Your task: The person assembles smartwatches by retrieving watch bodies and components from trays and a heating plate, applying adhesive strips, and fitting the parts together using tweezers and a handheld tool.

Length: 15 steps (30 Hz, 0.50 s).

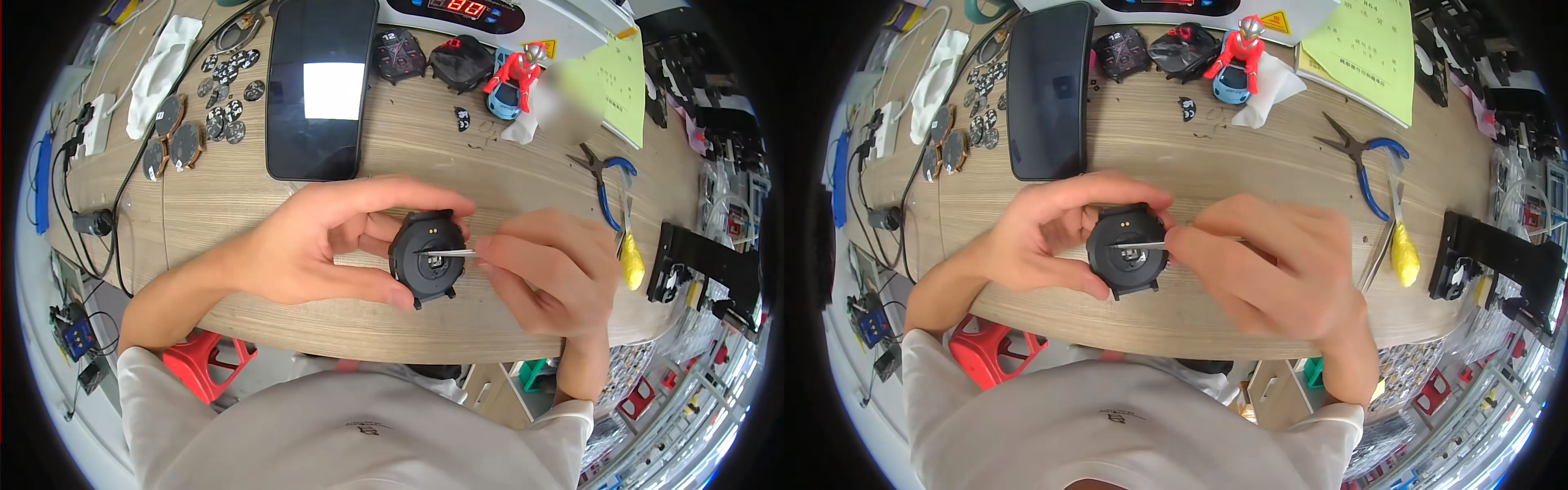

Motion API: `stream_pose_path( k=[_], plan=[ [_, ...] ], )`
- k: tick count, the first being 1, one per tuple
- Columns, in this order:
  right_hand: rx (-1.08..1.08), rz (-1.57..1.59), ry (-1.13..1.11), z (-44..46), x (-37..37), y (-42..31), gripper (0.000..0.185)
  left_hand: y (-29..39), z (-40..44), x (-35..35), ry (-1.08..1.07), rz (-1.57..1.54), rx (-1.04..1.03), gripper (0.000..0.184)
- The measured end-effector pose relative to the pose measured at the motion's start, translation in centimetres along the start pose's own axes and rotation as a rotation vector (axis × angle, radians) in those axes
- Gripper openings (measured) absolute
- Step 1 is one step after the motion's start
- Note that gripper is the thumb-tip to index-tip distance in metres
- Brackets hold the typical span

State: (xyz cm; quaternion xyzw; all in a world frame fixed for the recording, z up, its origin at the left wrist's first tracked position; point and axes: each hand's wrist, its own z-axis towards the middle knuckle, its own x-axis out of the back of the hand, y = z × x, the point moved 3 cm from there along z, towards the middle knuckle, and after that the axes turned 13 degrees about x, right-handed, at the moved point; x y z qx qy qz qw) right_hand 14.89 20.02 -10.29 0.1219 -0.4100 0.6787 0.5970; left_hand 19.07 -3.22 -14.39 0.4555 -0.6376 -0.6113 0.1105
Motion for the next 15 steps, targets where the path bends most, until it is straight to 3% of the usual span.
stream_pose_path(
  k=[15],
  plan=[
    [0.043, -0.143, -0.041, -0.12, 0.61, -0.56, 0.034, 0.21, 0.03, -0.42, -0.056, -0.075, 0.159, 0.085]
  ],
)
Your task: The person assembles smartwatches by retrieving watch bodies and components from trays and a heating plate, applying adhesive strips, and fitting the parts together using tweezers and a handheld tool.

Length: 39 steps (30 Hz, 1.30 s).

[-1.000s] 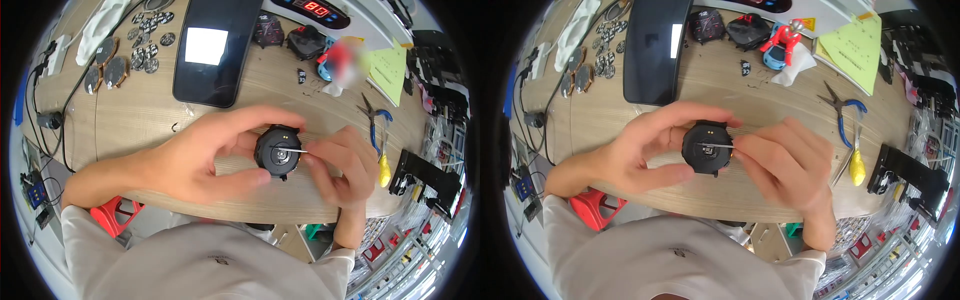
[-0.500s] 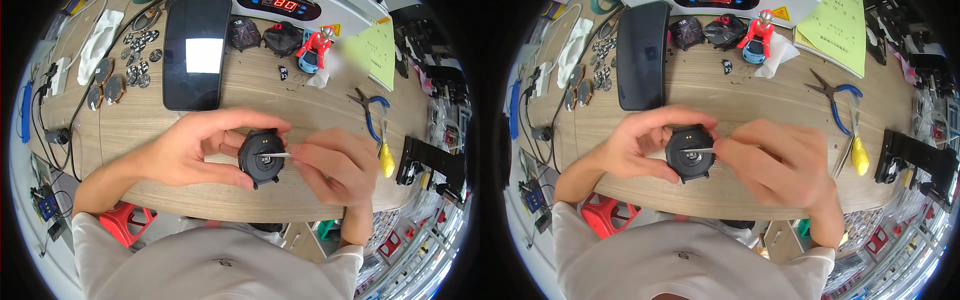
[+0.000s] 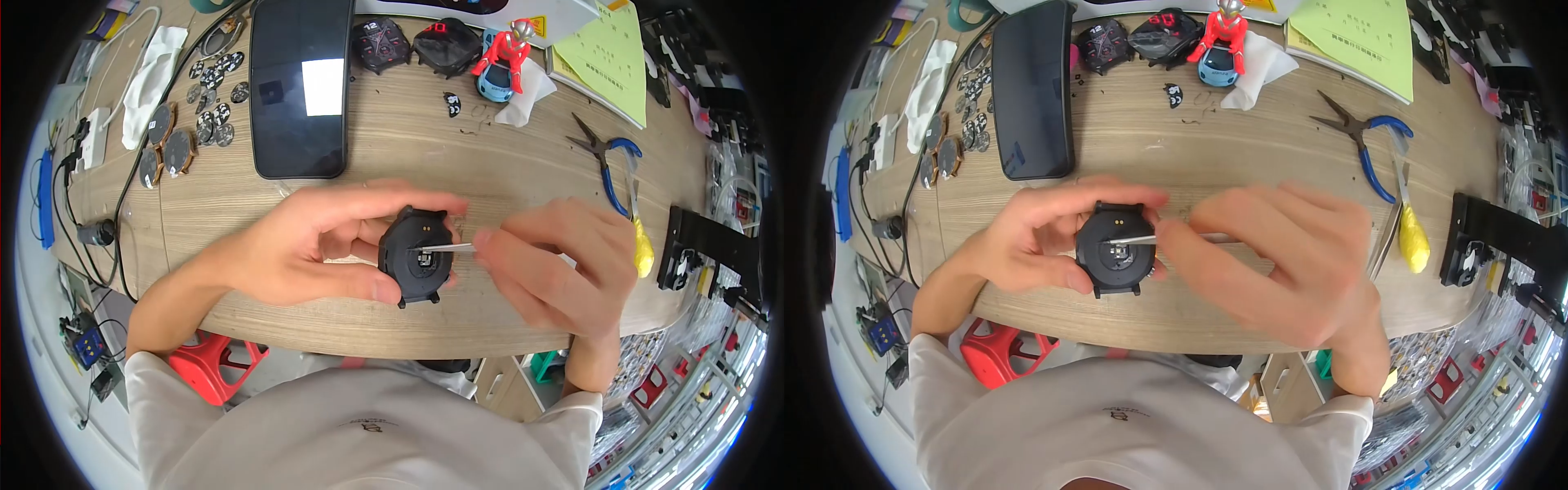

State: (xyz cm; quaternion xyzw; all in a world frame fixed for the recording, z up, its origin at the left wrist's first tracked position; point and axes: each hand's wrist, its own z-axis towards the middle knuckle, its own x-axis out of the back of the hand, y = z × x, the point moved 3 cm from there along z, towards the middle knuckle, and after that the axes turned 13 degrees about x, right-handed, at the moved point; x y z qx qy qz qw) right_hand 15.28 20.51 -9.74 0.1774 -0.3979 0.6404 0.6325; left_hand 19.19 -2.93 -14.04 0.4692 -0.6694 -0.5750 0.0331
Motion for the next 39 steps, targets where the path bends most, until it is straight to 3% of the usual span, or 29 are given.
stream_pose_path(
  k=[10, 16, 22, 25, 30, 34, 39],
  plan=[
    [-0.022, 0.001, -0.030, 0.3, 0.8, 0.4, 0.031, 0.2, 0.1, 0.2, 0.080, -0.058, 0.020, 0.087],
    [-0.059, 0.042, -0.021, 0.2, 0.2, 0.5, 0.028, -0.3, 0.4, 0.7, 0.098, 0.086, -0.154, 0.085],
    [-0.059, 0.063, -0.082, 0.3, -0.4, 0.6, 0.024, -0.2, 0.2, 0.5, 0.054, 0.084, -0.159, 0.086],
    [-0.061, 0.067, -0.082, 0.4, -0.4, 0.6, 0.025, 0.1, -0.1, 0.0, 0.051, -0.035, -0.037, 0.079],
    [-0.070, 0.117, -0.026, 0.1, -1.4, 0.4, 0.027, -0.3, -0.1, 0.1, 0.041, -0.068, 0.125, 0.088],
    [-0.100, 0.178, -0.076, 0.4, -1.7, 0.0, 0.028, -0.1, -0.3, 0.3, 0.030, 0.039, 0.037, 0.084],
    [-0.134, 0.236, 0.023, 0.7, -2.7, -1.0, 0.030, 0.1, -0.9, 0.5, 0.116, -0.076, 0.201, 0.083]
  ],
)
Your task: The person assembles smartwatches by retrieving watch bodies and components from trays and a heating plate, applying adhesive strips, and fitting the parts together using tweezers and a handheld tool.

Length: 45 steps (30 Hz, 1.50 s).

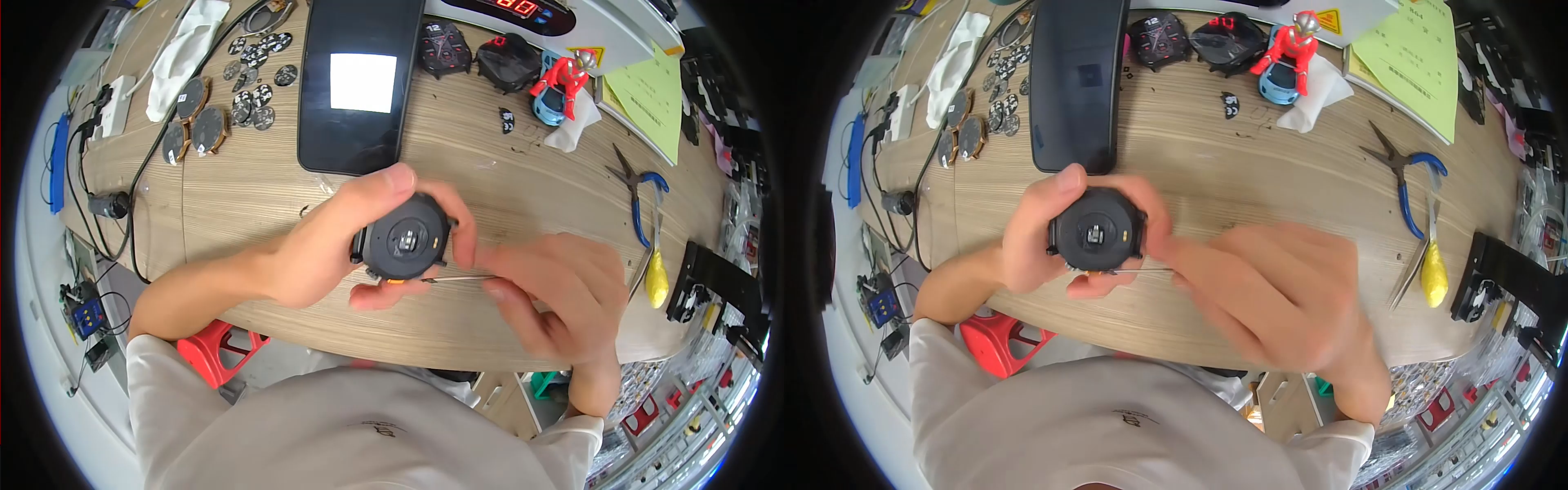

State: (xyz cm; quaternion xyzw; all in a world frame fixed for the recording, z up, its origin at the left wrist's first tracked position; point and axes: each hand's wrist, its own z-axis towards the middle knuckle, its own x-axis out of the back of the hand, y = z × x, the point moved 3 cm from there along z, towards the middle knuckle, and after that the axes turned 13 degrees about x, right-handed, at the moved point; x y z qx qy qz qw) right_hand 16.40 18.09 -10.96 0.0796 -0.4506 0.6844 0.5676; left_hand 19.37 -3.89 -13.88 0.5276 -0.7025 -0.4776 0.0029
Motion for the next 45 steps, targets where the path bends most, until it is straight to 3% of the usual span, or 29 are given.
stream_pose_path(
  k=[11, 13, 16, 38, 41, 43, 45],
  plan=[
    [-0.029, -0.038, 0.005, 0.1, -0.3, 0.0, 0.030, 0.1, -0.3, -0.8, 0.015, 0.052, 0.103, 0.077],
    [-0.028, -0.041, -0.002, 0.2, -0.3, 0.0, 0.030, 0.0, -0.3, -1.0, 0.047, 0.026, 0.012, 0.063],
    [-0.026, -0.036, 0.004, 0.2, -0.5, 0.0, 0.030, 0.1, -0.3, -0.9, 0.041, 0.061, 0.055, 0.072],
    [-0.015, 0.048, -0.032, 0.5, -1.0, -0.1, 0.029, 0.2, -0.4, -1.0, 0.065, 0.107, 0.033, 0.068],
    [-0.017, 0.021, 0.071, 0.4, -1.2, -0.2, 0.028, 0.1, -0.3, -1.0, 0.055, 0.105, 0.018, 0.068],
    [-0.010, 0.059, -0.053, 0.6, -0.8, -0.3, 0.030, 0.1, -0.4, -1.1, 0.073, 0.101, 0.003, 0.067],
    [-0.006, 0.032, 0.003, 0.6, -1.4, -0.4, 0.029, 0.1, -0.3, -1.2, 0.076, 0.104, 0.001, 0.066]
  ],
)
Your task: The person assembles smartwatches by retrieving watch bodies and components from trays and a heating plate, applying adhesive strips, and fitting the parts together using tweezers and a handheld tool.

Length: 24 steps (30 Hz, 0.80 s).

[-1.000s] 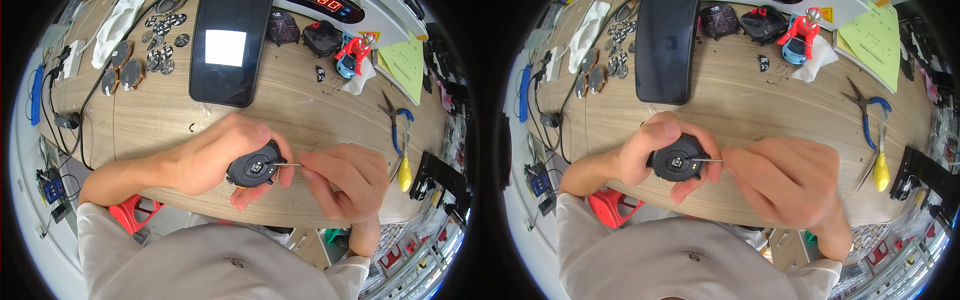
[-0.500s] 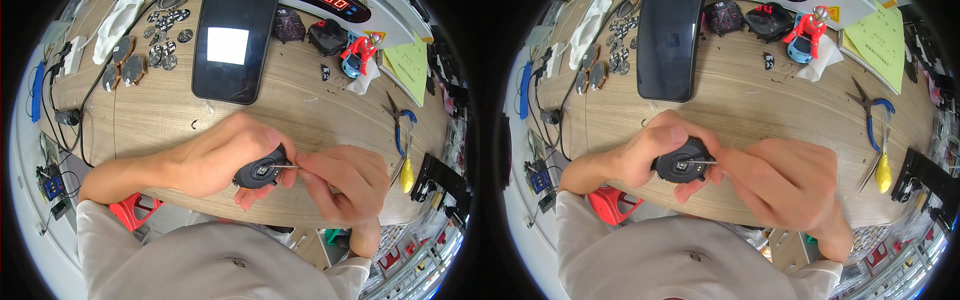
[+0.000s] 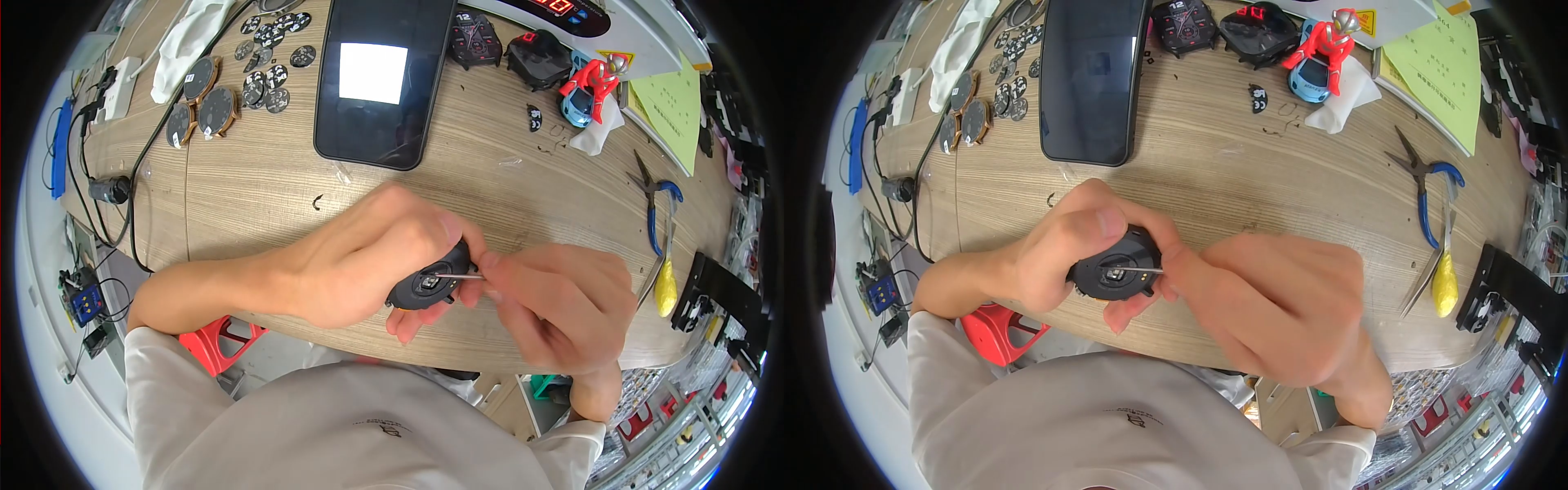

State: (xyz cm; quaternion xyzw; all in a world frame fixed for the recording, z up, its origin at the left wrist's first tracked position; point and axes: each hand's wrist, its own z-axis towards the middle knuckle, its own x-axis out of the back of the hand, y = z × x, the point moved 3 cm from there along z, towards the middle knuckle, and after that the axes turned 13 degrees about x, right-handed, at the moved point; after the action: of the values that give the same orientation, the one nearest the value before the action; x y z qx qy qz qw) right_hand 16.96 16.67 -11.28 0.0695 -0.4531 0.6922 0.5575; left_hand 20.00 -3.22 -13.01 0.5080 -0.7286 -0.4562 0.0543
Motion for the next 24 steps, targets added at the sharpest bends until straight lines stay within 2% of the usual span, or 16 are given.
stream_pose_path(
  k=[5, 7, 10, 24],
  plan=[
    [0.002, -0.024, 0.046, -0.03, 0.28, 0.04, 0.027, 0.09, -0.04, -0.05, 0.004, 0.000, 0.006, 0.065],
    [0.017, 0.028, -0.078, 0.06, 0.70, 0.06, 0.032, 0.09, -0.06, -0.05, -0.002, 0.017, 0.003, 0.065],
    [0.012, 0.030, -0.086, -0.05, 0.81, 0.16, 0.031, 0.08, -0.14, -0.08, 0.004, 0.001, 0.039, 0.065],
    [0.043, -0.032, -0.041, -0.23, 0.69, 0.04, 0.036, -0.07, -0.26, 0.05, 0.013, 0.020, 0.060, 0.061]
  ],
)
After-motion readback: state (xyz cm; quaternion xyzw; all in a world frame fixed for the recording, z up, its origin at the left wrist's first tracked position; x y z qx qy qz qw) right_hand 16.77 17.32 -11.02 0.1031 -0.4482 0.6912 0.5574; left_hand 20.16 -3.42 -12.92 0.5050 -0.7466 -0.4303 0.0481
